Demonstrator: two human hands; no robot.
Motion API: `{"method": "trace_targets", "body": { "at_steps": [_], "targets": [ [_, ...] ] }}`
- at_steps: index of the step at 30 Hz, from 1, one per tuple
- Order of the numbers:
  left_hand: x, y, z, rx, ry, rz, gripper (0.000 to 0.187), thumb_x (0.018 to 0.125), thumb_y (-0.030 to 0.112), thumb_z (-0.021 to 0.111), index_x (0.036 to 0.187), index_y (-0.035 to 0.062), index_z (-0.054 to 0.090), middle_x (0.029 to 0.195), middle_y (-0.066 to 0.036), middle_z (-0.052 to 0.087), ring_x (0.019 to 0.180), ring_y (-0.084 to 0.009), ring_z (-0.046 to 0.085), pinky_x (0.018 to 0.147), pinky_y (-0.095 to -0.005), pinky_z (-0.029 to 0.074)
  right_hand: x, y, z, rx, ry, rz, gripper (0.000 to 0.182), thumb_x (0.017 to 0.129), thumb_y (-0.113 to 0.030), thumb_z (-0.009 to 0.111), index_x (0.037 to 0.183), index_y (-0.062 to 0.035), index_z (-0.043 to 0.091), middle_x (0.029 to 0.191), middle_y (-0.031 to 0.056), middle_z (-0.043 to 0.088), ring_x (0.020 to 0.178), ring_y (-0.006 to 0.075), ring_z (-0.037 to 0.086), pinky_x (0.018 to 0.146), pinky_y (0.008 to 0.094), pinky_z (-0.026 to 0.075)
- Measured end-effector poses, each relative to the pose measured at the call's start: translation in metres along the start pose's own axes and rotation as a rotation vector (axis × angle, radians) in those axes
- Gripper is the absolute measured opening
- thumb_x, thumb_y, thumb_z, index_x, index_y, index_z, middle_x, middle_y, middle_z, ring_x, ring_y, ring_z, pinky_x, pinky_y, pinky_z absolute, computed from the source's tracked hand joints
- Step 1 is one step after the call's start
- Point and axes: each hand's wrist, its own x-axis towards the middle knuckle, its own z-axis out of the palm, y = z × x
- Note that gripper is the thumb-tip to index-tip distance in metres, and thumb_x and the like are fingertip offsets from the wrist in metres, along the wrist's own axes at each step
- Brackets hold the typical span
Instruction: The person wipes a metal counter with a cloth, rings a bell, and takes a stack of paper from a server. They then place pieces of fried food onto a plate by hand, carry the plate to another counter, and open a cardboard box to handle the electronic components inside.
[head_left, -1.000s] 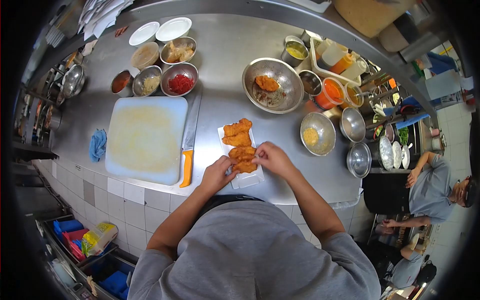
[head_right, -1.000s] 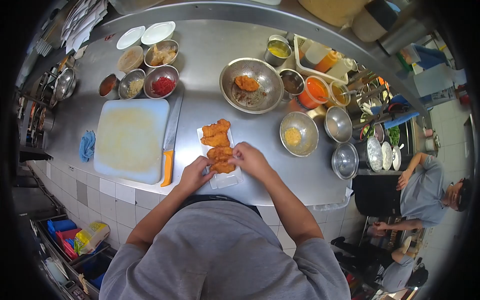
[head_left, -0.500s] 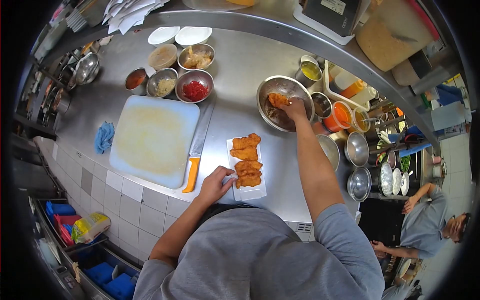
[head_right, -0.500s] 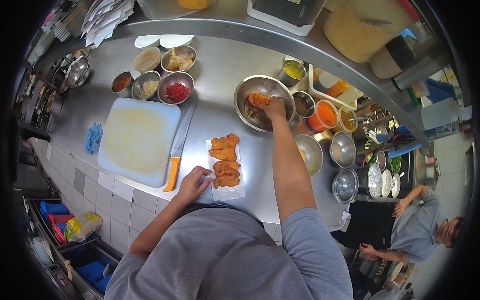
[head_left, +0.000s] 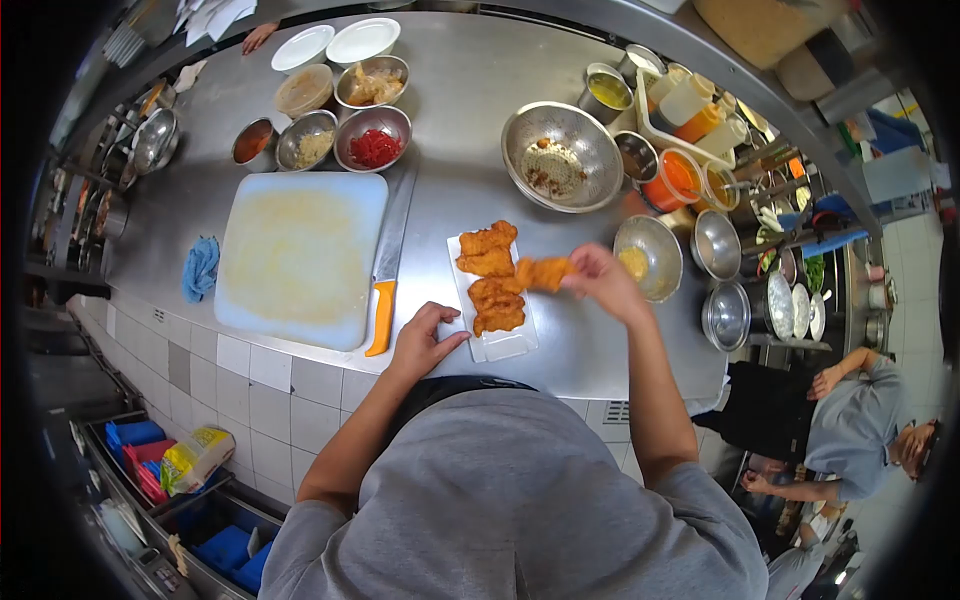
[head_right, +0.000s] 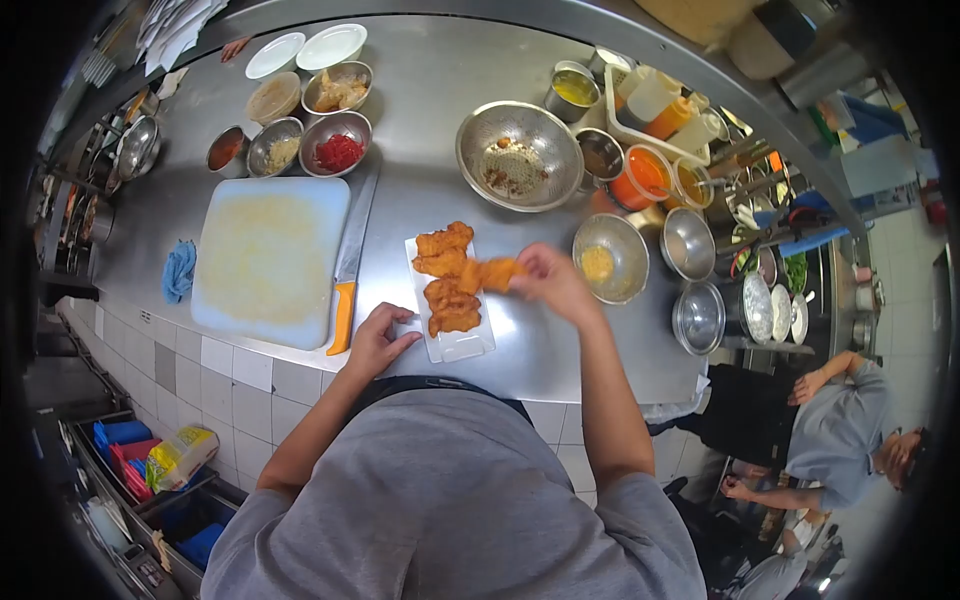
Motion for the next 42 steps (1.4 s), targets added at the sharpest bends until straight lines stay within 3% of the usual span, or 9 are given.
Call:
{"method": "trace_targets", "body": {
  "at_steps": [3, 18, 23, 28, 31, 34, 38, 41, 42],
  "targets": [
    [-0.009, 0.0, 0.012, -0.013, -0.076, 0.016, 0.042, 0.075, 0.029, 0.084, 0.104, 0.0045, 0.065, 0.093, -0.006, 0.061, 0.068, -0.0175, 0.055, 0.062, -0.029, 0.047, -0.028, 0.04, 0.039, -0.036, -0.19, 0.138, 0.024, 0.081, -0.009, 0.078, 0.098, -0.0058, 0.062, 0.084, 0.0012, 0.063, 0.074, 0.0092, 0.059, 0.065, 0.0253, 0.052],
    [-0.022, 0.001, 0.044, 0.174, -0.027, -0.037, 0.038, 0.079, 0.031, 0.081, 0.099, 0.0043, 0.064, 0.087, -0.009, 0.065, 0.077, -0.0235, 0.066, 0.068, -0.0338, 0.052, -0.036, 0.069, 0.073, -0.331, -0.074, 0.093, 0.034, 0.077, -0.012, 0.082, 0.103, -0.0023, 0.061, 0.08, 0.0015, 0.062, 0.073, 0.0106, 0.057, 0.069, 0.0262, 0.05],
    [-0.029, -0.002, 0.048, 0.131, -0.013, -0.289, 0.049, 0.082, 0.033, 0.079, 0.112, 0.004, 0.053, 0.081, -0.007, 0.064, 0.069, -0.0247, 0.064, 0.063, -0.0355, 0.05, -0.04, 0.08, 0.063, -0.284, -0.012, 0.076, 0.045, 0.08, -0.016, 0.079, 0.117, -0.0028, 0.058, 0.083, 0.0052, 0.063, 0.075, 0.0146, 0.06, 0.071, 0.0284, 0.05],
    [-0.027, -0.017, 0.044, -0.252, -0.127, -0.483, 0.041, 0.093, 0.013, 0.061, 0.128, -0.0001, 0.047, 0.085, -0.008, 0.066, 0.064, -0.0171, 0.064, 0.052, -0.0293, 0.051, -0.044, 0.109, 0.057, -0.307, -0.078, 0.025, 0.042, 0.086, -0.014, 0.072, 0.123, -0.0016, 0.057, 0.085, 0.0062, 0.063, 0.073, 0.0147, 0.061, 0.069, 0.0289, 0.052],
    [-0.011, -0.017, 0.042, -0.456, -0.273, -0.6, 0.047, 0.093, 0.005, 0.054, 0.137, -0.0009, 0.039, 0.087, -0.009, 0.064, 0.064, -0.0158, 0.065, 0.051, -0.0276, 0.054, -0.039, 0.106, 0.077, -0.311, -0.009, 0.203, 0.038, 0.087, -0.014, 0.069, 0.12, 0.0002, 0.057, 0.086, 0.0099, 0.065, 0.066, 0.019, 0.065, 0.065, 0.0328, 0.054],
    [-0.001, -0.021, 0.039, -0.435, -0.365, -0.632, 0.052, 0.093, 0.003, 0.054, 0.139, -0.0018, 0.031, 0.09, -0.01, 0.06, 0.071, -0.0179, 0.066, 0.058, -0.031, 0.059, -0.048, 0.099, 0.097, -0.5, 0.064, 0.253, 0.035, 0.082, -0.017, 0.072, 0.11, -0.0003, 0.057, 0.105, 0.0239, 0.067, 0.101, 0.0403, 0.064, 0.086, 0.0453, 0.051],
    [0.0, -0.026, 0.03, -0.407, -0.508, -0.598, 0.052, 0.09, 0.002, 0.058, 0.136, -0.0011, 0.034, 0.089, -0.008, 0.057, 0.074, -0.0168, 0.064, 0.061, -0.0322, 0.061, -0.087, 0.097, 0.126, -0.451, 0.177, 0.36, 0.037, 0.083, -0.016, 0.07, 0.11, 0.0027, 0.054, 0.105, 0.0252, 0.066, 0.104, 0.0406, 0.063, 0.089, 0.0457, 0.05],
    [-0.007, -0.027, 0.028, -0.383, -0.613, -0.538, 0.05, 0.088, 0.0, 0.059, 0.133, -0.0008, 0.037, 0.089, -0.007, 0.056, 0.075, -0.0154, 0.062, 0.062, -0.0314, 0.061, -0.122, 0.11, 0.154, -0.304, 0.309, 0.394, 0.028, 0.087, -0.011, 0.067, 0.107, 0.0022, 0.052, 0.075, 0.0132, 0.066, 0.06, 0.0221, 0.067, 0.055, 0.0361, 0.053],
    [-0.011, -0.025, 0.028, -0.371, -0.655, -0.528, 0.05, 0.088, 0.0, 0.059, 0.133, -0.0008, 0.037, 0.089, -0.007, 0.056, 0.075, -0.0154, 0.062, 0.062, -0.0314, 0.061, -0.134, 0.112, 0.164, -0.287, 0.345, 0.412, 0.028, 0.087, -0.011, 0.067, 0.107, 0.0022, 0.052, 0.075, 0.0132, 0.066, 0.06, 0.0221, 0.067, 0.055, 0.0361, 0.053]
  ]
}}
